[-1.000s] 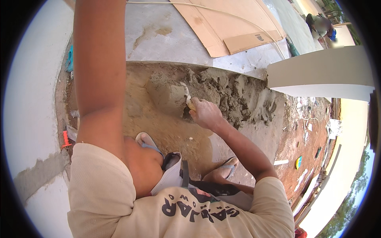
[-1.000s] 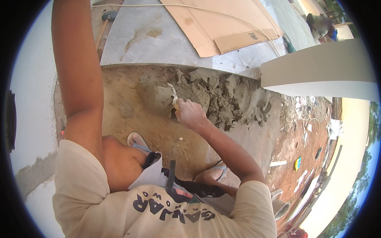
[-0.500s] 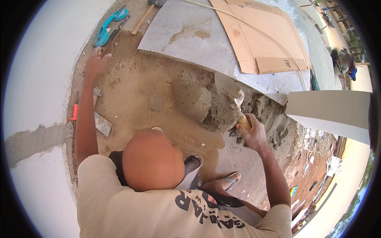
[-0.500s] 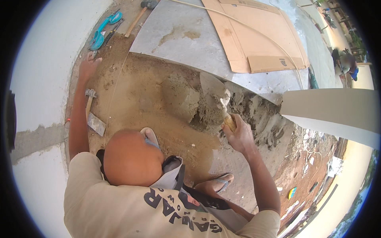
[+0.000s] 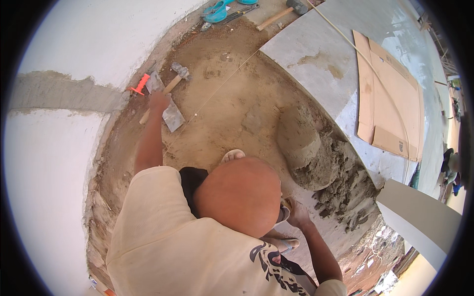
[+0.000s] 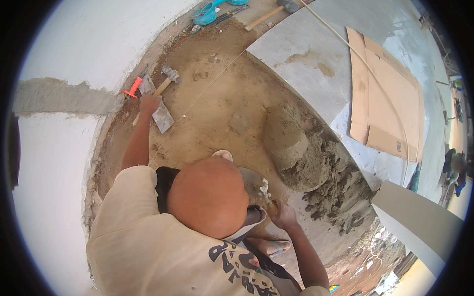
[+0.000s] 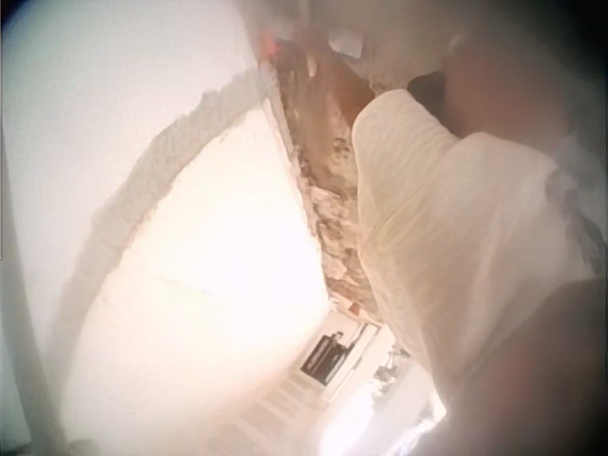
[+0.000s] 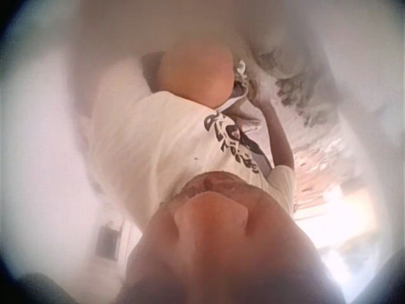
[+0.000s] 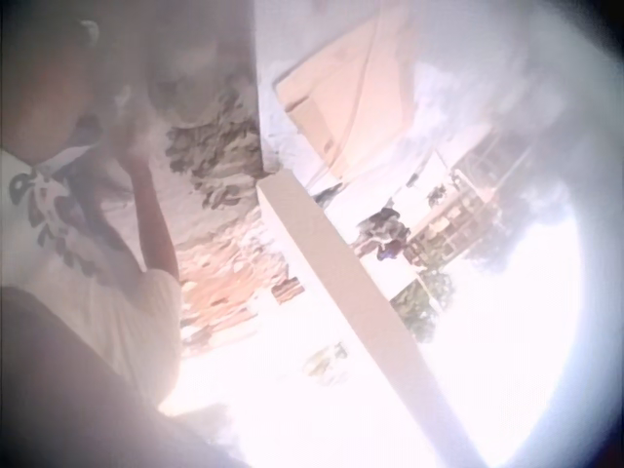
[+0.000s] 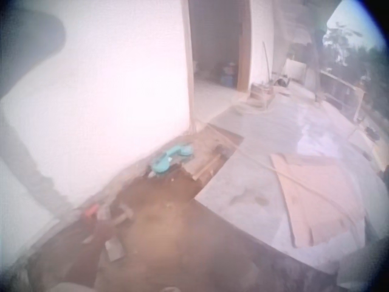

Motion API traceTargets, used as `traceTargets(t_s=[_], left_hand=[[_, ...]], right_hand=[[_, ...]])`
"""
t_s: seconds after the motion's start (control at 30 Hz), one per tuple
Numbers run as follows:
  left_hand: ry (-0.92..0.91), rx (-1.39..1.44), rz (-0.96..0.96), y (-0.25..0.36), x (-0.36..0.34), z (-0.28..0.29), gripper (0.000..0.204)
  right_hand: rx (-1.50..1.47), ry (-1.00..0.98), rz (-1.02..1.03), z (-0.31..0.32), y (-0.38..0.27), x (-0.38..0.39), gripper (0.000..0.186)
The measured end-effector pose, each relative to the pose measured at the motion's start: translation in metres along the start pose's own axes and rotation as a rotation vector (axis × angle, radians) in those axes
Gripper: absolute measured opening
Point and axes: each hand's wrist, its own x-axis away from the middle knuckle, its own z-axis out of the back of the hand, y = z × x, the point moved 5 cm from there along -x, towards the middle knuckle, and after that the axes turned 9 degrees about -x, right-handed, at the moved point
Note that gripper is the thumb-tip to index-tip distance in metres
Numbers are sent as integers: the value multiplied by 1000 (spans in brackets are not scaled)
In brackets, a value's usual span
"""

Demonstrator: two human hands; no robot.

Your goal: The person uses an angle grinder to cut a ceramic tile, then walks to a work area to pour cement from a bucket onto the floor. They use a trowel to spread the cement and a hammer to tap a tile into place, leveling it with a red suction cup tool.

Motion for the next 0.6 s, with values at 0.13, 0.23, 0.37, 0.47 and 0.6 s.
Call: traceTargets(t_s=[0.13, 0.23, 0.37, 0.47, 0.6], left_hand=[[19, -37, -161, 12, -16, 9, 57], [100, -57, -260, 29, -10, 34, 53], [133, 95, -347, 33, 6, 68, 46], [-114, 485, -140, 61, 46, 69, 34], [-216, 949, -194, 142, 136, 114, 29]], right_hand=[[142, 114, 122, 12, 10, -5, 37], [38, 110, 69, 26, 3, -9, 35], [-244, 130, 63, 48, -36, -39, 39], [-384, 202, 158, 68, -104, -70, 44], [-619, 159, 281, 82, -195, -113, 56]])
